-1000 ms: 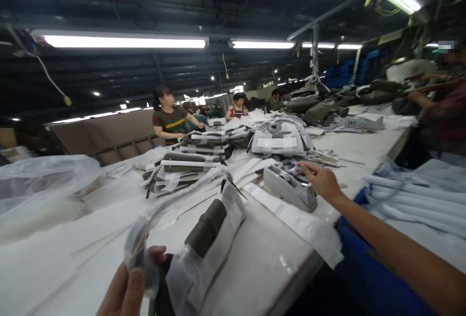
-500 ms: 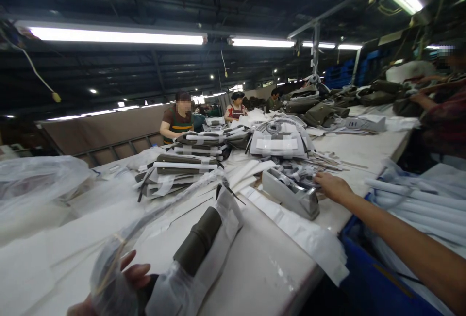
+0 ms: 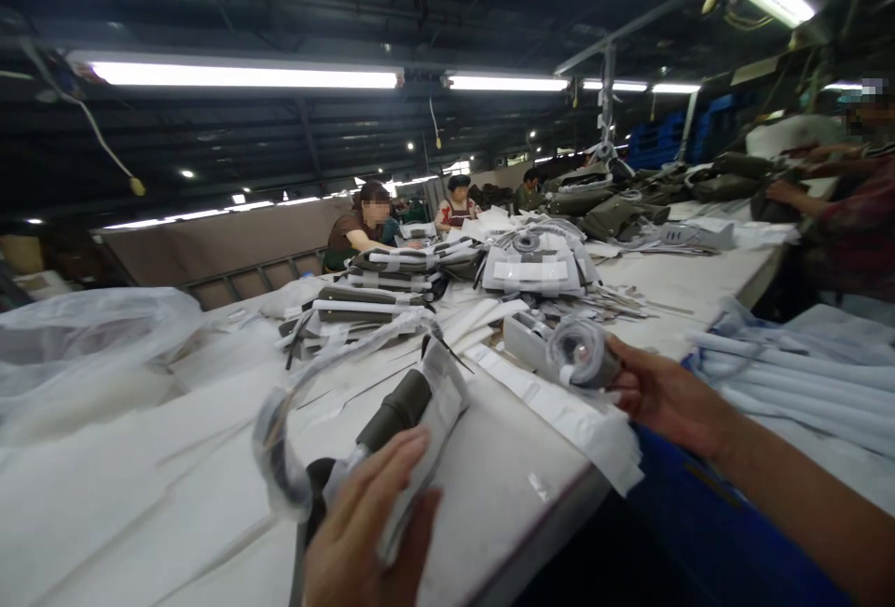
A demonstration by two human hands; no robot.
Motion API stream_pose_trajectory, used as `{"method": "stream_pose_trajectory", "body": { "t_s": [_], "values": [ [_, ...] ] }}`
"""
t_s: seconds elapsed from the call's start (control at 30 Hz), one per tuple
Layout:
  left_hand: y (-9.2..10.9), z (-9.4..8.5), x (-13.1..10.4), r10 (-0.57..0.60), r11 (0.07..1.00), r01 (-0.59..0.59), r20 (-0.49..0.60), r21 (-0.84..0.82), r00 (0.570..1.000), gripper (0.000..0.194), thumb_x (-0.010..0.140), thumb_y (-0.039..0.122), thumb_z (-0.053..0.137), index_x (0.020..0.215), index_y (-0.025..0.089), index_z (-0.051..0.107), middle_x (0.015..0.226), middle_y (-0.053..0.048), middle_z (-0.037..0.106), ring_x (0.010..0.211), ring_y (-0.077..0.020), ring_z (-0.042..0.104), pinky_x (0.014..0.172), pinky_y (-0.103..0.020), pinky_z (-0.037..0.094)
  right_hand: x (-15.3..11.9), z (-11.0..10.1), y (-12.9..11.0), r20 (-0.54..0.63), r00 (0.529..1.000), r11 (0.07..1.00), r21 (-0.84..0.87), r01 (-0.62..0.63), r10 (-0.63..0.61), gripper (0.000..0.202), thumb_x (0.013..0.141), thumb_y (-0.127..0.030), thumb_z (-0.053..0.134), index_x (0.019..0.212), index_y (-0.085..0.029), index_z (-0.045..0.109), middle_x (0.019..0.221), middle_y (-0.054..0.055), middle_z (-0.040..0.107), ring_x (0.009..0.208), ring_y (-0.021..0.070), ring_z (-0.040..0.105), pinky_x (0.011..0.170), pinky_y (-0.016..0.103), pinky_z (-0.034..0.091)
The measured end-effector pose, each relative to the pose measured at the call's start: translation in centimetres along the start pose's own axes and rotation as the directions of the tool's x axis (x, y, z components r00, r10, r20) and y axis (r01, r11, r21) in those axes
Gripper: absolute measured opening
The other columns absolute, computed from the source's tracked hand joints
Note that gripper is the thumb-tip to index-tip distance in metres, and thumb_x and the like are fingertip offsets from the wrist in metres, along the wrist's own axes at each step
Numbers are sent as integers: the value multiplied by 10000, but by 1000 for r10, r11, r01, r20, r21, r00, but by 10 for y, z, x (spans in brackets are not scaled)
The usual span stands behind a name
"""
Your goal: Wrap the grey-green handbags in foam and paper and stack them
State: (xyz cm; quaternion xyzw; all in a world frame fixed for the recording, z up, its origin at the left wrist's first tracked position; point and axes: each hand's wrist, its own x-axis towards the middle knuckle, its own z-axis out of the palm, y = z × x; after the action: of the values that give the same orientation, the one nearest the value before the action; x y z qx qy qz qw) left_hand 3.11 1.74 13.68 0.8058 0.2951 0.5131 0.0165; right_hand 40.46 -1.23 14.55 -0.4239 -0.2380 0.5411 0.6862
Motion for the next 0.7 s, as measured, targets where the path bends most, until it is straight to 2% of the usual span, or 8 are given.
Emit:
{"method": "stream_pose_trajectory", "body": {
  "t_s": [0.13,0.23,0.33,0.43,0.5,0.57,0.63,0.7],
  "values": [
    [31,48,22,155,984,-133,217,-116,964,542,888,279,683,1392,229,490,1307,-87,645,1107,-229,653,839,-307,594,-28,64,43,187,936,933,150,-328,299,246,732,-311,837,820,-150,674,494,-75,462,404,22,405,381,89,401],
    [28,49,26,50,987,-13,228,-162,972,511,820,296,767,1291,228,579,1065,-54,738,881,-214,680,734,-318,592,-41,93,66,286,918,944,98,-314,275,291,758,-407,812,864,-163,693,543,-59,510,457,32,458,475,114,477],
    [26,37,23,-234,918,287,210,-275,949,413,793,247,790,1181,246,648,1001,-20,741,815,-180,673,694,-276,572,-46,104,88,407,910,995,-92,-43,77,457,818,-570,698,1068,-187,697,695,-7,615,601,83,533,607,188,516],
    [26,26,20,-377,812,463,285,-356,881,331,815,223,759,1133,253,673,1019,0,738,849,-156,685,752,-241,562,-44,106,108,476,878,872,-407,272,-51,608,775,-607,713,1213,-190,648,717,2,636,625,130,547,611,253,484],
    [26,14,23,-345,821,461,351,-337,871,264,878,265,689,1141,252,682,1048,-8,729,825,-142,687,736,-231,560,-41,107,116,451,886,738,-561,376,-108,587,756,-587,734,1183,-191,664,664,-10,617,601,145,543,594,269,456],
    [23,-5,31,-282,873,382,325,-304,903,229,954,312,570,1132,240,694,1081,-31,712,775,-127,681,694,-224,557,-40,112,116,411,898,673,-622,400,-154,523,777,-598,701,1107,-191,697,614,-16,589,577,145,524,583,271,435],
    [18,-32,46,-230,947,261,171,-185,958,265,986,345,497,1089,227,711,1105,-53,695,813,-139,675,710,-234,544,-40,120,113,408,901,692,-609,389,-147,470,795,-607,677,1007,-190,721,576,-21,557,556,134,494,578,263,421],
    [8,-62,69,-231,973,231,-4,24,973,285,974,400,511,1099,240,710,1201,-67,665,1020,-200,638,828,-270,514,-40,132,109,436,895,767,-542,342,-91,429,811,-596,671,914,-184,727,570,-22,537,559,116,470,574,240,412]
  ]
}}
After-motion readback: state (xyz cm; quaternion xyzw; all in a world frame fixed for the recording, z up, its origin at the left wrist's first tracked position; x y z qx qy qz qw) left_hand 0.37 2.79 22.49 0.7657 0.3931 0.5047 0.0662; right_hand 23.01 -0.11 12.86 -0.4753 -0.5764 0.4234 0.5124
